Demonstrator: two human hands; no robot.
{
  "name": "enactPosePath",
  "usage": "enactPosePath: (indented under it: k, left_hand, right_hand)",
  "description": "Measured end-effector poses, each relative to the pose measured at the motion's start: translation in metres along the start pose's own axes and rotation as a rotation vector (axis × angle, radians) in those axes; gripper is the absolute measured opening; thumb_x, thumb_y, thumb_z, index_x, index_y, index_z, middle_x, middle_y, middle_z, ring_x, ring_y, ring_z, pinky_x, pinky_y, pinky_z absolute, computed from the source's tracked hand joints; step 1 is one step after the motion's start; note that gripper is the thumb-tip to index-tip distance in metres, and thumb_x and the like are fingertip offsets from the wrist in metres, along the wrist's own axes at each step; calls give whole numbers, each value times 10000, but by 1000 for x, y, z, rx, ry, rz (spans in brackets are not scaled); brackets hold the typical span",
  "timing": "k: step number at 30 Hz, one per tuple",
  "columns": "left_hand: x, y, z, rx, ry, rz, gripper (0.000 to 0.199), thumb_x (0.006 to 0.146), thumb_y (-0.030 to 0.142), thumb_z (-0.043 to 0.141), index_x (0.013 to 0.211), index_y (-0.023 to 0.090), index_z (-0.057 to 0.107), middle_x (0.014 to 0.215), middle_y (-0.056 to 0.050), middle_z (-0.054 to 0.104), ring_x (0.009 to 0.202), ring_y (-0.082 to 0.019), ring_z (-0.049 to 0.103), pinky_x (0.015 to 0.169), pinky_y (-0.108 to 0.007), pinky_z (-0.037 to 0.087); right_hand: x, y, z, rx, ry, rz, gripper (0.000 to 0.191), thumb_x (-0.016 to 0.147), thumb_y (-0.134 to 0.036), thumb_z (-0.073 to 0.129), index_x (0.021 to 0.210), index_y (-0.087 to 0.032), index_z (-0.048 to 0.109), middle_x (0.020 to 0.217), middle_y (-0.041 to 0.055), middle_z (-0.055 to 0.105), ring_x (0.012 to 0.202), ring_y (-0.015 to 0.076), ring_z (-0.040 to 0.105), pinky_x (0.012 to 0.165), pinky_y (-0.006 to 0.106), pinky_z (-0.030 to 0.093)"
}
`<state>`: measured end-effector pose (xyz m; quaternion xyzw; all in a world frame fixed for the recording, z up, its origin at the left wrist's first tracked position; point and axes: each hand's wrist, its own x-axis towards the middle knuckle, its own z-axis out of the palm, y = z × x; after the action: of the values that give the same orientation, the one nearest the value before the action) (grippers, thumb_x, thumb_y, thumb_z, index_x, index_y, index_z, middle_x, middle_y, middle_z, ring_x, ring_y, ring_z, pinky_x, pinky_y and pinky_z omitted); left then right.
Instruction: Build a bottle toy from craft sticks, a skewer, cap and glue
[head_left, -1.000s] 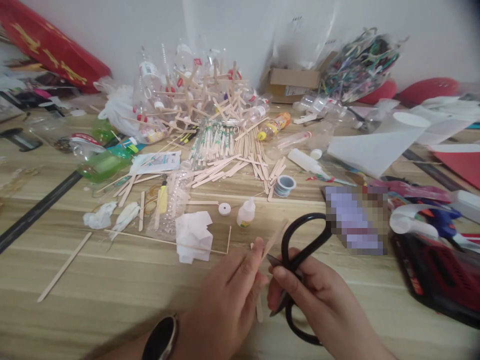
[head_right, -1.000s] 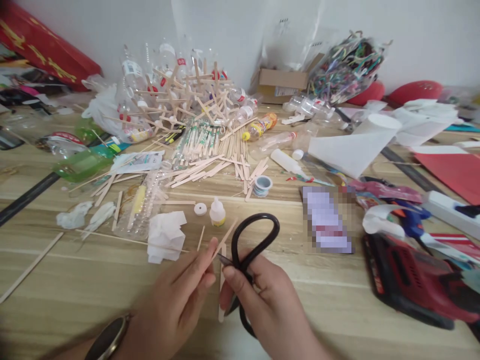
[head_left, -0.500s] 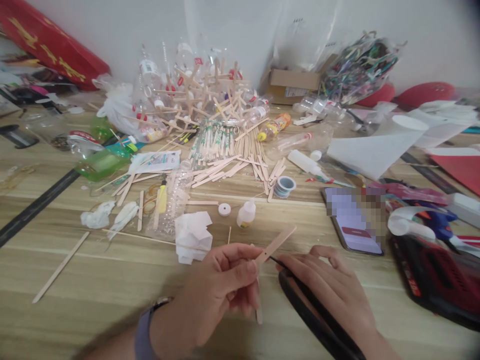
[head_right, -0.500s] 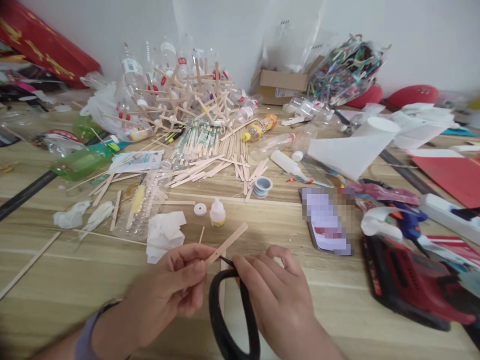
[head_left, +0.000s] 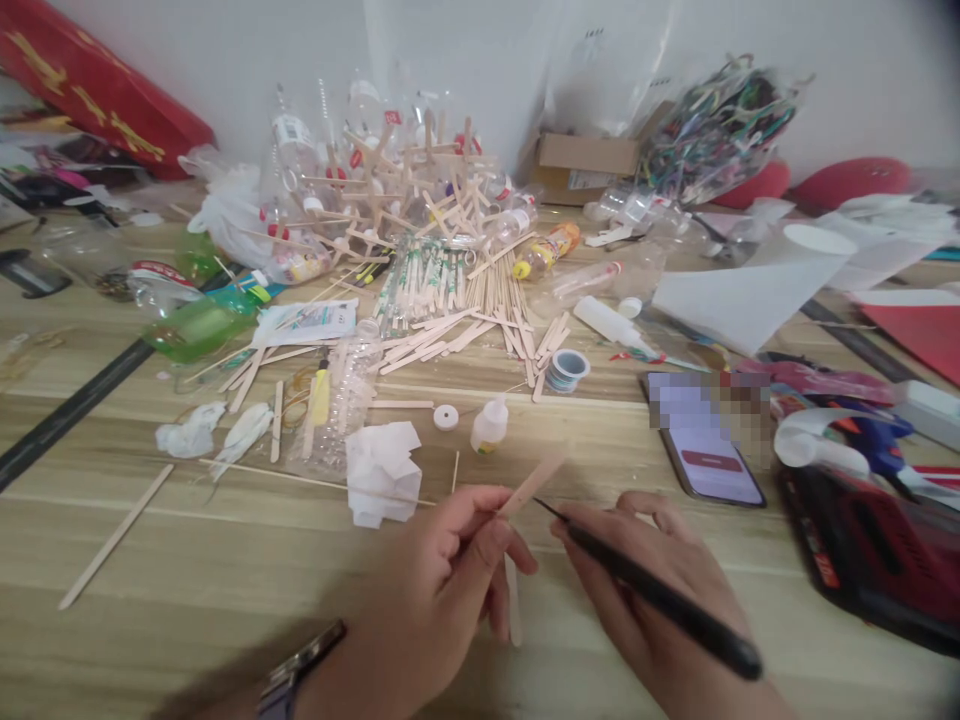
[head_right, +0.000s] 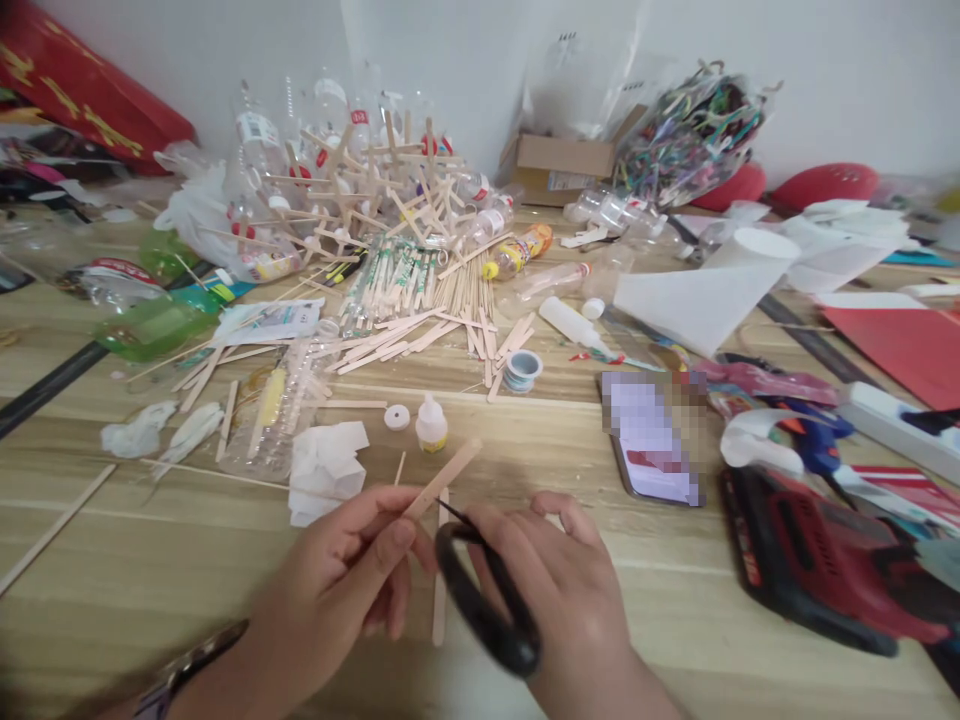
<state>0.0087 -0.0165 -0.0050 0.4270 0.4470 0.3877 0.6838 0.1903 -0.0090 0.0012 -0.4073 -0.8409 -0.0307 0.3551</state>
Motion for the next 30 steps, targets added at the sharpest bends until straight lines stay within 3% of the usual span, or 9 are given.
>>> enactPosePath:
  k: [6, 19, 30]
  left_hand:
    - [-3, 0, 1, 285, 55, 34, 313, 943, 456, 468, 896, 190, 626, 540, 40, 573, 472, -89, 549, 431, -166, 365]
    - [-9, 1, -4, 681, 121, 218, 226, 954, 344, 448, 991, 223, 635, 694, 1, 695, 586, -128, 632, 552, -201, 443]
    - [-12, 1, -3, 667, 131, 202, 175, 929, 309, 491, 965, 225, 641, 679, 1, 690, 597, -139, 629, 549, -209, 440]
  right_hand:
    - [-3, -2, 1, -106, -27, -49, 259, 965, -43, 351, 1051, -151, 570, 778, 2, 750, 646, 108, 689, 749, 310, 383]
    - [-9, -1, 3, -189, -59, -108, 291, 986, -73, 323, 1073, -141, 592, 808, 35, 757, 680, 122, 689, 755, 322, 368]
    - [-10, -3, 3, -220, -63, -120, 284, 963, -63, 337, 1070, -135, 590, 803, 29, 763, 670, 128, 692, 742, 334, 363]
